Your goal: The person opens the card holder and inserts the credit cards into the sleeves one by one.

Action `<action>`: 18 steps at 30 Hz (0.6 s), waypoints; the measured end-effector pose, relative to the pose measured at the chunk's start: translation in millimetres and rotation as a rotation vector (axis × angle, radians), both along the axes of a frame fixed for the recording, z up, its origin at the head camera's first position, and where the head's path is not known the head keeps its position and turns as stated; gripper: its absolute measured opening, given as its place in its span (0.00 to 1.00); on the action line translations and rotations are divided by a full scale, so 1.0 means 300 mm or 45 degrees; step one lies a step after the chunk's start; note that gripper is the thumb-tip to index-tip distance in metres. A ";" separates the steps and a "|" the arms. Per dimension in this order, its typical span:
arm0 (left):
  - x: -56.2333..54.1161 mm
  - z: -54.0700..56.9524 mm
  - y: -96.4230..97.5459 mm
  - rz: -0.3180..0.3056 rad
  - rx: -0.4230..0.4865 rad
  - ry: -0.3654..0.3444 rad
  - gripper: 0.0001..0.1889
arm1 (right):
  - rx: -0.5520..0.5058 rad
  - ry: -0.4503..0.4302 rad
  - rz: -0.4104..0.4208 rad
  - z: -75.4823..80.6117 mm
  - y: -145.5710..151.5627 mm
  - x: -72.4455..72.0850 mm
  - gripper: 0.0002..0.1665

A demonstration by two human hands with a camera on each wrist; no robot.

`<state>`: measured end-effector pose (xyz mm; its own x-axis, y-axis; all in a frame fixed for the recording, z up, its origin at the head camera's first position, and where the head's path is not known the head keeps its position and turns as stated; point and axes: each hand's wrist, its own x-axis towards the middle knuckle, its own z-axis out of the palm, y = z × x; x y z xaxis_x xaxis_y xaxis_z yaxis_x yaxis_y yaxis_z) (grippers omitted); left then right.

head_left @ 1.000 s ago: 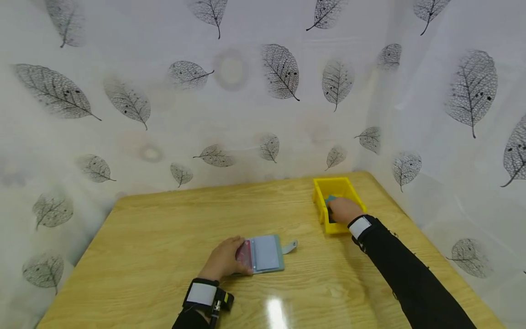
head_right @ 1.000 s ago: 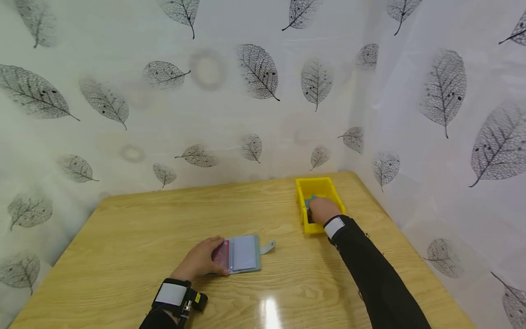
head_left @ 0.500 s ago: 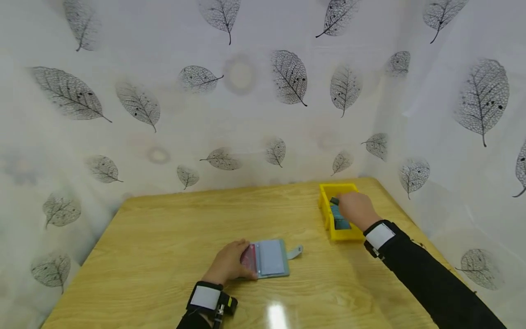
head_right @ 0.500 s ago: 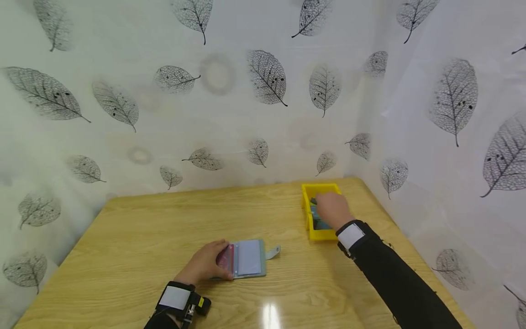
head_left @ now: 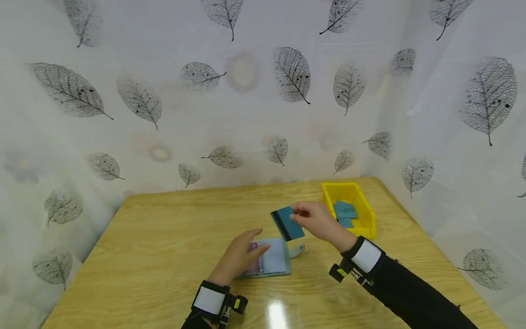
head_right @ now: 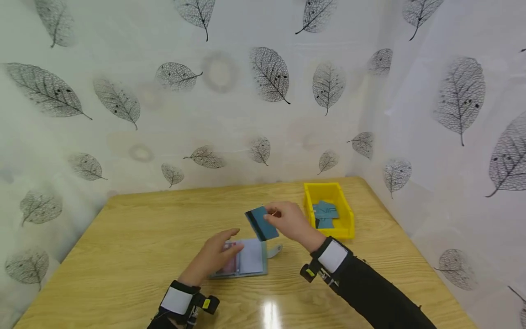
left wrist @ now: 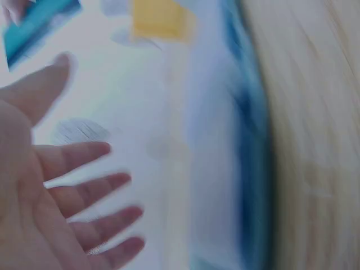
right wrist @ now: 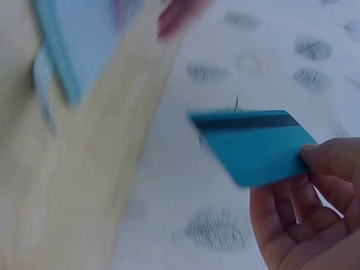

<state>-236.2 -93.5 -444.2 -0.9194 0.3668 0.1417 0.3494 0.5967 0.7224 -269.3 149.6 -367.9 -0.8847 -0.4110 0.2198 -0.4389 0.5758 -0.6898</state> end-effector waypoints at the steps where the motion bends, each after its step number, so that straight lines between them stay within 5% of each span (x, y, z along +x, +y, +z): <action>1: 0.007 0.014 0.011 -0.031 0.092 -0.007 0.29 | -0.043 -0.064 0.032 -0.010 -0.017 0.007 0.13; 4: 0.026 0.045 0.036 -0.028 0.270 0.046 0.21 | -0.190 -0.229 0.109 -0.037 -0.061 0.019 0.09; 9: 0.044 0.052 0.041 0.174 0.281 0.190 0.08 | -0.308 -0.349 0.167 -0.078 -0.099 0.020 0.11; 14: 0.040 0.029 -0.006 0.317 0.256 0.162 0.03 | -0.073 -0.304 0.163 -0.134 -0.105 0.009 0.26; 18: 0.028 0.005 -0.048 0.441 0.197 0.031 0.11 | 0.183 -0.272 0.181 -0.192 -0.103 0.005 0.38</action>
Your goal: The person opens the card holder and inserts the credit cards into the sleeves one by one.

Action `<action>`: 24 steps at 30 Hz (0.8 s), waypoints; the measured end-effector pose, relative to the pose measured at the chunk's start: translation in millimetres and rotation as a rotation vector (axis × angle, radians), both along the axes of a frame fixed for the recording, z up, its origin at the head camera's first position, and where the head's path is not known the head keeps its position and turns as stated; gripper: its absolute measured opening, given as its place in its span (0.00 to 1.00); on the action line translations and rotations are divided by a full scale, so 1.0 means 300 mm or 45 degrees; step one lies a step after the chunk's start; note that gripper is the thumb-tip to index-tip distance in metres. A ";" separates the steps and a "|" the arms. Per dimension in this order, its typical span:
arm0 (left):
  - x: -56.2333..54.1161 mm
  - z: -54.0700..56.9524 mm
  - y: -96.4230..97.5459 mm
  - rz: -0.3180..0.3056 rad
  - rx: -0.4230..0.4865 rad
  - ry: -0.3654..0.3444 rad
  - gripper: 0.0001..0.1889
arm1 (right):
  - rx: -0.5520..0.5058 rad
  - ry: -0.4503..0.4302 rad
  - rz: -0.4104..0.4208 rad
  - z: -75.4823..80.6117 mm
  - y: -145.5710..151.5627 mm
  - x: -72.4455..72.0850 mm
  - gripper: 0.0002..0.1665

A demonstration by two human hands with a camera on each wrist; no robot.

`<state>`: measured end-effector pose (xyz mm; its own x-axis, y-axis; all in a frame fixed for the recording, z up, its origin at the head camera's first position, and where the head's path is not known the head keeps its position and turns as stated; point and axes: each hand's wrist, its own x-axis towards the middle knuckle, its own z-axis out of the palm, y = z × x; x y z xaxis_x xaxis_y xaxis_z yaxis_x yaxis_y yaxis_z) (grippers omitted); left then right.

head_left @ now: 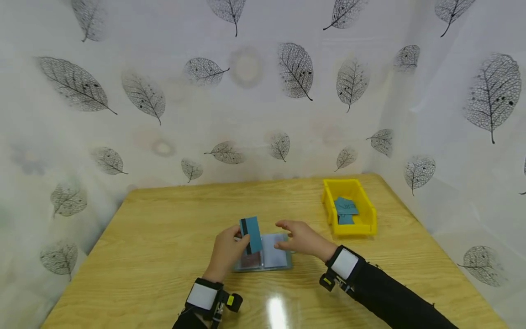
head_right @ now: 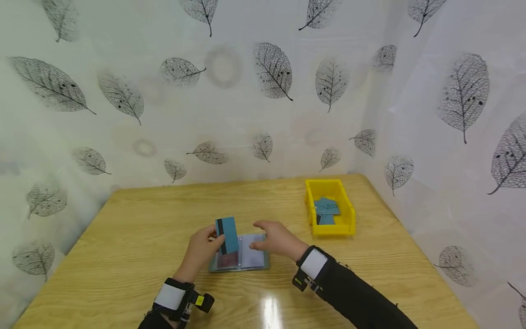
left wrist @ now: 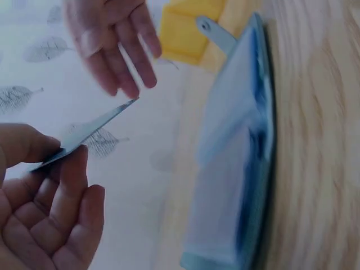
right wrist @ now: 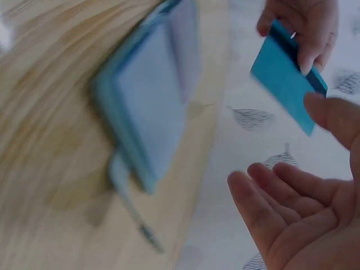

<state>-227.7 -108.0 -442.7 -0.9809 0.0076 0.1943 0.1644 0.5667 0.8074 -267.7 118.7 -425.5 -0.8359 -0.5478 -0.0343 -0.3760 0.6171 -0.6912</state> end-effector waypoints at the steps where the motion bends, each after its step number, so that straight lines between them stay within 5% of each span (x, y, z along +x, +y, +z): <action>1: -0.005 -0.008 -0.007 0.012 -0.011 -0.050 0.12 | 0.060 0.007 0.011 -0.016 0.000 0.000 0.41; 7: -0.024 -0.039 -0.029 -0.044 -0.025 -0.257 0.06 | 0.326 0.104 0.082 -0.091 -0.011 0.000 0.50; 17: -0.033 -0.047 -0.038 0.093 -0.293 -0.292 0.09 | 0.440 0.126 0.102 -0.120 -0.020 0.003 0.49; 24: -0.037 -0.054 -0.039 0.054 -0.167 -0.374 0.12 | 0.452 0.096 0.098 -0.125 -0.018 -0.007 0.50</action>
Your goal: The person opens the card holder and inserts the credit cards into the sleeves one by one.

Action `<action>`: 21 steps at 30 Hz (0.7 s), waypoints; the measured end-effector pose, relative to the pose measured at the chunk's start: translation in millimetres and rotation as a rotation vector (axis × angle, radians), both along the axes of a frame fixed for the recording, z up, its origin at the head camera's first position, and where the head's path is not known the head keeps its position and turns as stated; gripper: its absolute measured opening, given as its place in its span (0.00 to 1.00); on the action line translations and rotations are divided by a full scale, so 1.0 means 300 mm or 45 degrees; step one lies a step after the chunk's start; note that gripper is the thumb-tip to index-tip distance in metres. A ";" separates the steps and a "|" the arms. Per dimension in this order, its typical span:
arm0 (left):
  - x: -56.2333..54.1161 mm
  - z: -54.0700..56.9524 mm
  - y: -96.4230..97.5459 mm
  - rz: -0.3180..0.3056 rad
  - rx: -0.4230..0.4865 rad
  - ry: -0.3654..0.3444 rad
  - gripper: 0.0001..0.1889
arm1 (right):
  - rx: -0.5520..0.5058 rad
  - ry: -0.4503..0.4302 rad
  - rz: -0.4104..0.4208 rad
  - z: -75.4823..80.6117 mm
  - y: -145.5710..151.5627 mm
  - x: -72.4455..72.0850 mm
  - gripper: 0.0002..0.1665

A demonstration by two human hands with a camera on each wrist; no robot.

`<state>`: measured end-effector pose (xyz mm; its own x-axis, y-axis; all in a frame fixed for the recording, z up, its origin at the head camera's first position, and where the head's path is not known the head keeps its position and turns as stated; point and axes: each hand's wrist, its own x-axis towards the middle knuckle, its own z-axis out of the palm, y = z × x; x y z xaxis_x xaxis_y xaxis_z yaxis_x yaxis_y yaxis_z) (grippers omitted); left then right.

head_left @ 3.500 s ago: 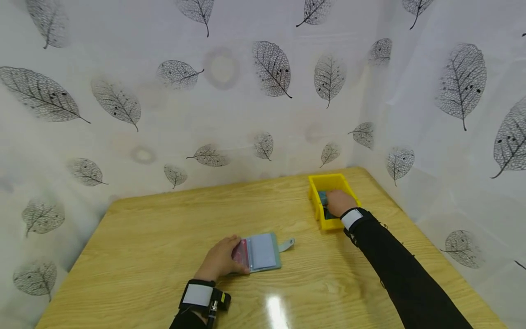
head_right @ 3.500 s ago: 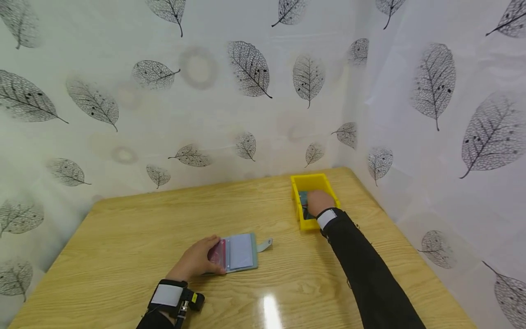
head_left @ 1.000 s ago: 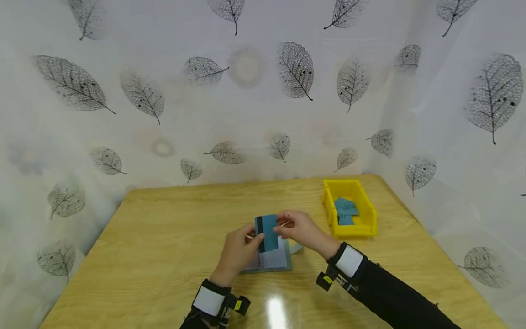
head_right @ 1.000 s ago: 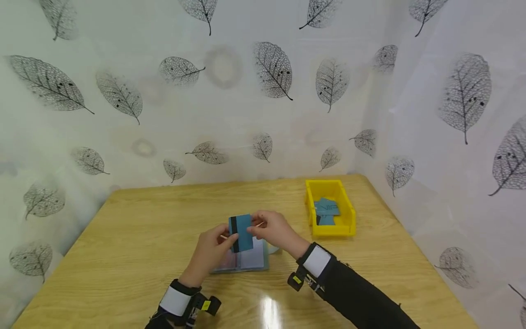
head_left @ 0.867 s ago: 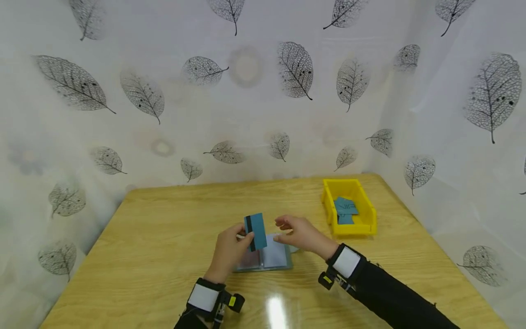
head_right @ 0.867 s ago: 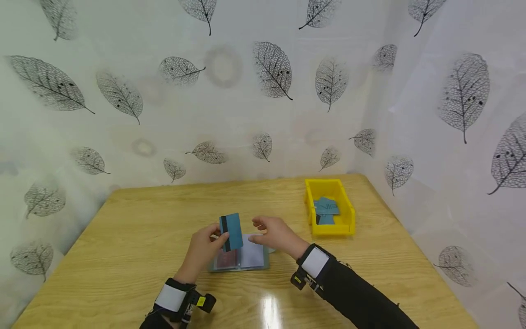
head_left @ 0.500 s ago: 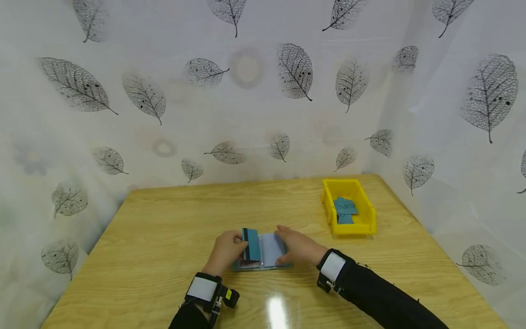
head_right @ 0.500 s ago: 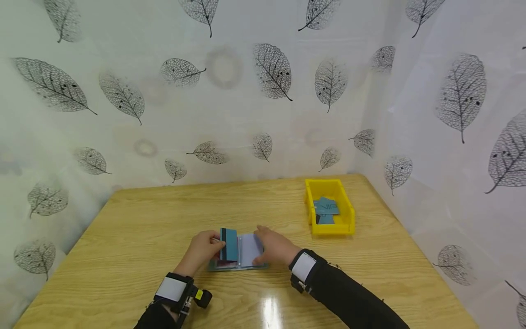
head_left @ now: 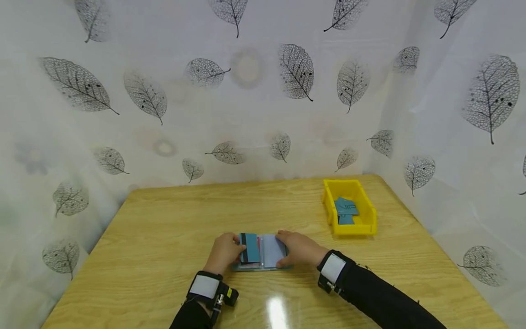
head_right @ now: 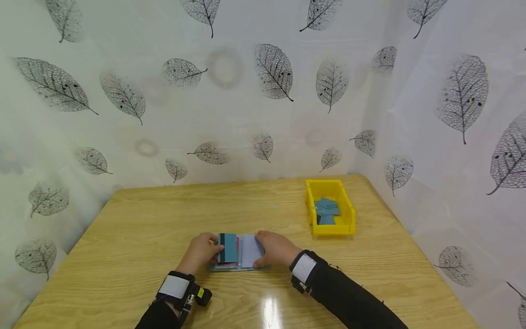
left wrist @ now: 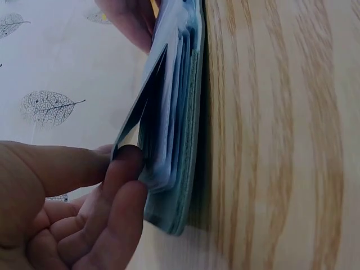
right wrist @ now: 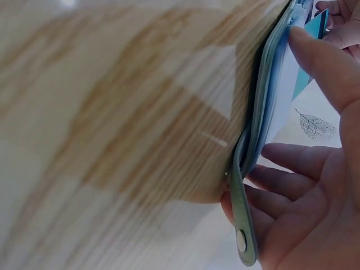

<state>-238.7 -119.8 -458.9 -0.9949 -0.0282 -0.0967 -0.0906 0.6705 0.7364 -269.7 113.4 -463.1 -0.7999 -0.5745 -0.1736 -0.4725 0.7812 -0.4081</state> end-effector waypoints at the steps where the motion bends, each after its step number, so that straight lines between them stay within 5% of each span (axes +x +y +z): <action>1: -0.003 -0.002 0.003 -0.004 0.024 -0.011 0.12 | -0.001 -0.002 -0.003 0.000 0.001 0.000 0.50; 21: -0.023 -0.022 0.037 -0.029 0.106 -0.064 0.10 | -0.029 0.003 -0.004 0.005 0.005 0.015 0.49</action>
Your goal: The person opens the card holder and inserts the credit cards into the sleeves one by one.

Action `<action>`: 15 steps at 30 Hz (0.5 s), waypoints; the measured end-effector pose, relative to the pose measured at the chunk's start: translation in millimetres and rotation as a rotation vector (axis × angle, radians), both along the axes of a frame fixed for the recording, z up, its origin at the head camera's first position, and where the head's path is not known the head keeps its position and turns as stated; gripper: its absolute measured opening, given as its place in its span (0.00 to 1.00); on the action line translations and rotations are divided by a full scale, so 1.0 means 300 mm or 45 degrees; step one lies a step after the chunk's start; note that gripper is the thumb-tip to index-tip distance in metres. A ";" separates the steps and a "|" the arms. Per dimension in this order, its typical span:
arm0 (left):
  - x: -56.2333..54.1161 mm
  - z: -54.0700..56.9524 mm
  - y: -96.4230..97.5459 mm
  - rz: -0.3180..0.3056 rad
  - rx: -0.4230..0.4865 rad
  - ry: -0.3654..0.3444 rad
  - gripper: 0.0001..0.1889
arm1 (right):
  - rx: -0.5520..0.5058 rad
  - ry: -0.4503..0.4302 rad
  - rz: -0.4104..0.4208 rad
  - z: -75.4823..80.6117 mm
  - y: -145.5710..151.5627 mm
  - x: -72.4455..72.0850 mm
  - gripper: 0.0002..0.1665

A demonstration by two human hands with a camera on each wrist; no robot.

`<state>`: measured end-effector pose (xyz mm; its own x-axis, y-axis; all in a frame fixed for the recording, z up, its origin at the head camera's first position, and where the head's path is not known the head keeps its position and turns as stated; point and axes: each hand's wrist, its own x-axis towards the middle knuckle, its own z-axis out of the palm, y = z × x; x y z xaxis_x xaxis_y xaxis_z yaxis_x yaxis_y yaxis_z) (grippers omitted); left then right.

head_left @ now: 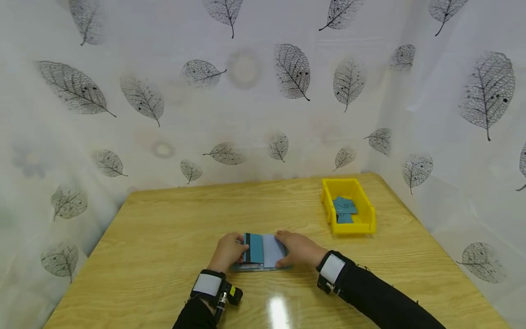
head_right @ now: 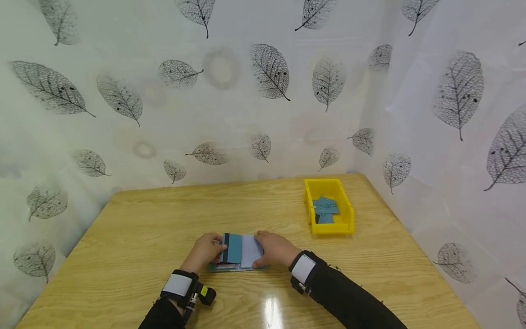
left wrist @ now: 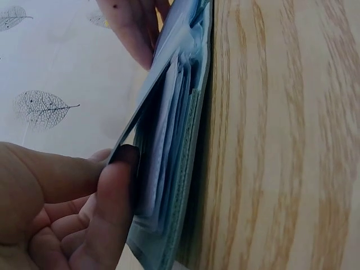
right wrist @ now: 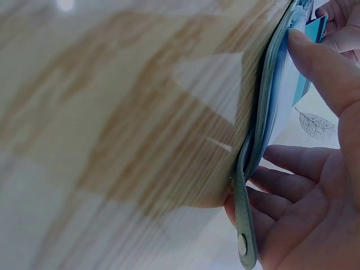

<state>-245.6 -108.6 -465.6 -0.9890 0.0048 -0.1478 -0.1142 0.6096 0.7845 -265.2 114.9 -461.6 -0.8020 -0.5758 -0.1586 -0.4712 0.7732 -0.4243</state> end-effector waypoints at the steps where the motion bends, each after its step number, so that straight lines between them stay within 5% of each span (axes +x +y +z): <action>1: 0.000 -0.001 0.000 -0.001 0.005 0.000 0.11 | -0.001 0.003 0.002 0.000 0.000 0.001 0.49; 15: 0.004 -0.001 0.044 -0.002 0.016 -0.023 0.12 | -0.024 0.025 0.014 0.005 0.005 0.006 0.49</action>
